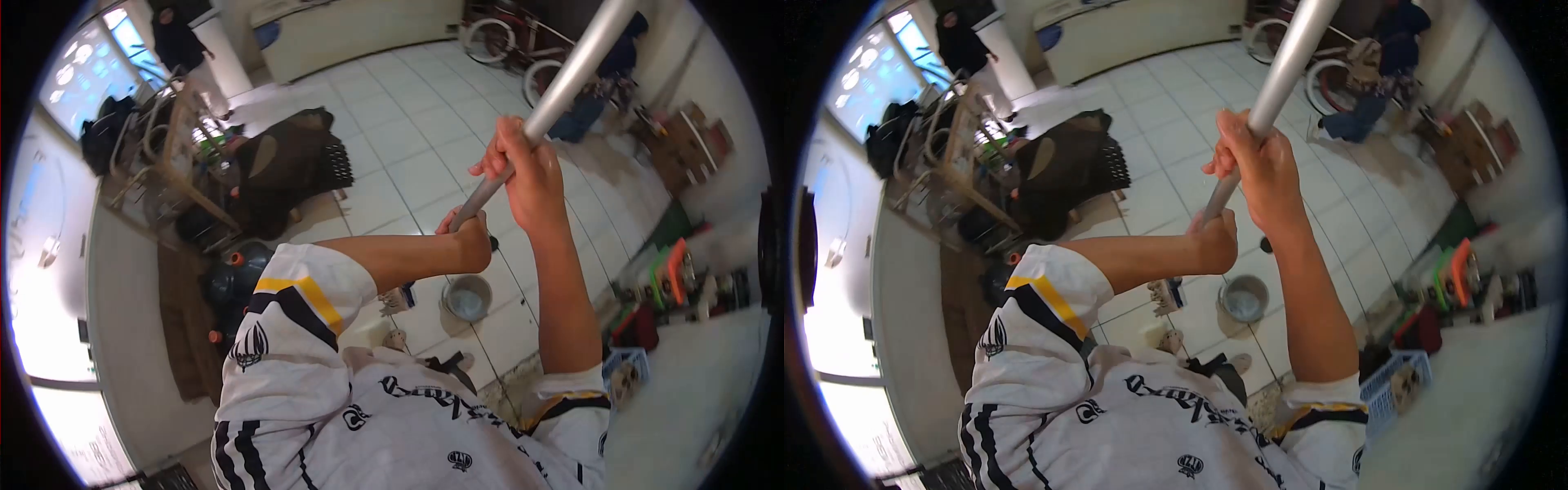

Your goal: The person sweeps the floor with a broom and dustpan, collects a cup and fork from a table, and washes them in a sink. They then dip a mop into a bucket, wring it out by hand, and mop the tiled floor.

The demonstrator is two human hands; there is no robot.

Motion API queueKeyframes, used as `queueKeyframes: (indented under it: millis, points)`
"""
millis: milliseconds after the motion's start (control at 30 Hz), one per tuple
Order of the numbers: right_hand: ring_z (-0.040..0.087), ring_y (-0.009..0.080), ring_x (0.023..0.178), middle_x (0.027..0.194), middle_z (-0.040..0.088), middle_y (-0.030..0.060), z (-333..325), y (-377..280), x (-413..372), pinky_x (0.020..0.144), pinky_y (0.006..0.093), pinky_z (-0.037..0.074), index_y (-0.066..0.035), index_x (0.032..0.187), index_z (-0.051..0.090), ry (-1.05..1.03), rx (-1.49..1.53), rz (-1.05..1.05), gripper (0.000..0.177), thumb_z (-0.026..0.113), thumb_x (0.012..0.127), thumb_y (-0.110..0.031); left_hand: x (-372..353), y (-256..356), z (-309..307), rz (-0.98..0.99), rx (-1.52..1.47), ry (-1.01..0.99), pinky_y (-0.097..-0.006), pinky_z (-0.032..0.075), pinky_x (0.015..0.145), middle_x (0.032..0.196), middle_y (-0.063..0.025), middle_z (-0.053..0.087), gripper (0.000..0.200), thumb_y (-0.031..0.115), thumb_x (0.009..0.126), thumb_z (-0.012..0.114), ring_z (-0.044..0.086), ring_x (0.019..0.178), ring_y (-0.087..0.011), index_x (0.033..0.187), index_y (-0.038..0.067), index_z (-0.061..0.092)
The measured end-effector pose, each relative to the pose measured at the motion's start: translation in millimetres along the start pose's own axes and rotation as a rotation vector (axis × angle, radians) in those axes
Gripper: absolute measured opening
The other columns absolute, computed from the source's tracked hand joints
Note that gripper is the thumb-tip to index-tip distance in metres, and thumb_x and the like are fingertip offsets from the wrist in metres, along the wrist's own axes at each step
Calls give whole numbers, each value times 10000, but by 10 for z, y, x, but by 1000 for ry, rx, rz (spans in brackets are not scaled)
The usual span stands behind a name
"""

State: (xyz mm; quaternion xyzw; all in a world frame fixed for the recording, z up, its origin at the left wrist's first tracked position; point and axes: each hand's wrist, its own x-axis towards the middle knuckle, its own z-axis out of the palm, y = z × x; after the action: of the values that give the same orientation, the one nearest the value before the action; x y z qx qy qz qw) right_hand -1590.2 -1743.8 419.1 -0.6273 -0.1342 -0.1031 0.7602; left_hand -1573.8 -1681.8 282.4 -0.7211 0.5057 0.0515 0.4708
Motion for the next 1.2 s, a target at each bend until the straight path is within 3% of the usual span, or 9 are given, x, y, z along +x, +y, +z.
queueKeyframes:
  millis: [167,333,467,633,800,900,1000,1067,1200]
  points:
    - [301,75,360,428,302,-42,-160,36,-644,371,251,297,-123,544,375,430,-32,47,470,591,866,-390,-210,717,-212,205,-670,853,-364,467,613,723,-79,630,308,229,770,611,589,653,-267,1041,85,638]
    - [263,56,372,447,289,-62,-661,-139,-1733,364,240,246,-144,577,342,787,42,39,429,594,880,-314,-417,1055,18,659,-1448,467,-353,472,628,716,-110,637,350,291,843,562,625,687,-229,1127,87,587]
    - [261,49,385,480,264,-68,-1123,-289,-2644,366,226,250,-138,675,370,1145,133,-98,337,588,889,-279,279,1873,1309,43,-1538,256,-406,463,823,988,-166,639,387,346,817,550,598,935,-320,1123,114,600]
    - [283,70,397,502,281,-52,-1754,-371,-3462,397,245,279,-127,686,378,1164,197,-182,312,580,893,-244,415,2287,2071,45,-1446,-12,-396,410,937,1153,-140,582,485,417,786,572,525,1079,-342,1162,109,572]
    - [341,97,437,558,370,-24,-2175,-253,-3735,431,291,291,-103,658,423,309,83,-95,288,545,908,-179,504,2277,835,241,-1422,218,-405,416,926,1156,-185,565,553,420,767,612,531,1074,-337,1199,83,534]
    - [388,87,508,563,431,-7,-1848,-154,-3309,456,282,313,-73,606,464,1129,-194,146,351,623,866,-247,478,2402,-454,504,-1441,589,-432,323,1002,1319,-221,391,790,372,783,637,377,1217,-364,1383,38,248]
    - [399,76,524,564,430,-13,-1793,-72,-3115,482,248,329,-47,617,479,1260,-449,94,383,672,823,-305,435,2713,-1641,576,-1708,1077,-413,348,975,1286,-240,412,737,274,803,640,415,1196,-347,1369,31,235]
    - [405,75,534,580,442,-8,-1718,-288,-3176,497,236,337,-36,624,485,1070,-472,79,394,674,817,-323,247,2841,-2209,346,-2402,985,-365,447,801,1046,-190,567,505,277,825,626,569,959,-269,1206,5,438]
    - [410,80,470,560,444,-1,-2051,-1211,-3601,446,258,342,-65,621,459,535,-300,3,337,638,849,-237,457,2917,-2605,706,-2085,578,-345,426,567,660,-103,559,349,345,825,621,544,611,-194,811,2,560]
